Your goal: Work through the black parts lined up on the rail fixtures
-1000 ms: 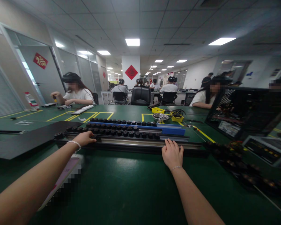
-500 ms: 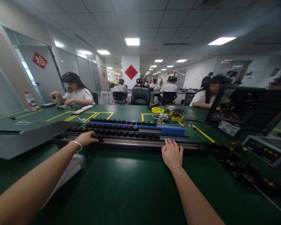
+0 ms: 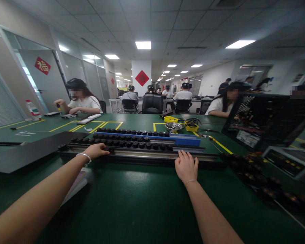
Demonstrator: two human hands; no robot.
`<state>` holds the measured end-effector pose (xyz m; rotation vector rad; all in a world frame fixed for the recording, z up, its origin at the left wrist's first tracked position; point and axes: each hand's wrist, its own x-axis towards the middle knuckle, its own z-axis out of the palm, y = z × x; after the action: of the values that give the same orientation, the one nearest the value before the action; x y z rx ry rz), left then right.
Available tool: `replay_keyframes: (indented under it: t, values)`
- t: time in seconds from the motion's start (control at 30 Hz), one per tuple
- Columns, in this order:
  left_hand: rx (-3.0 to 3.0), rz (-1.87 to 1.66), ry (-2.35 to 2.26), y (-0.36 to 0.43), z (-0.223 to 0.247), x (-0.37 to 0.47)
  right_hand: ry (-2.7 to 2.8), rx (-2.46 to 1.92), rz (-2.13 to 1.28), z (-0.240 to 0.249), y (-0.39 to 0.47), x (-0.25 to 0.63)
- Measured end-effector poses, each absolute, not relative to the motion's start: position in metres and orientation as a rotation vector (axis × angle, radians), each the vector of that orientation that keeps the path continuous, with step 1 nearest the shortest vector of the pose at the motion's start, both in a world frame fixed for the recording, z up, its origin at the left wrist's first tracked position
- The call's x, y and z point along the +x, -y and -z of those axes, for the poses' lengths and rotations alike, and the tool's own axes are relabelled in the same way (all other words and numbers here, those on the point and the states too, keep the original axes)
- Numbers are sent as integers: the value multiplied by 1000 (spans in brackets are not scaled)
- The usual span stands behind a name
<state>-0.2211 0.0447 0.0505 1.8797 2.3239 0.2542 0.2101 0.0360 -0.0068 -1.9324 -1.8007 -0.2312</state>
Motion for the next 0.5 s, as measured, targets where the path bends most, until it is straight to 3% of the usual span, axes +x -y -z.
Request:
replay_keyframes:
  t: [0.5]
  values:
    - [1634, -419, -2419, -42, -38, -214, 1802, -1934, 218, 5, -35, 210]
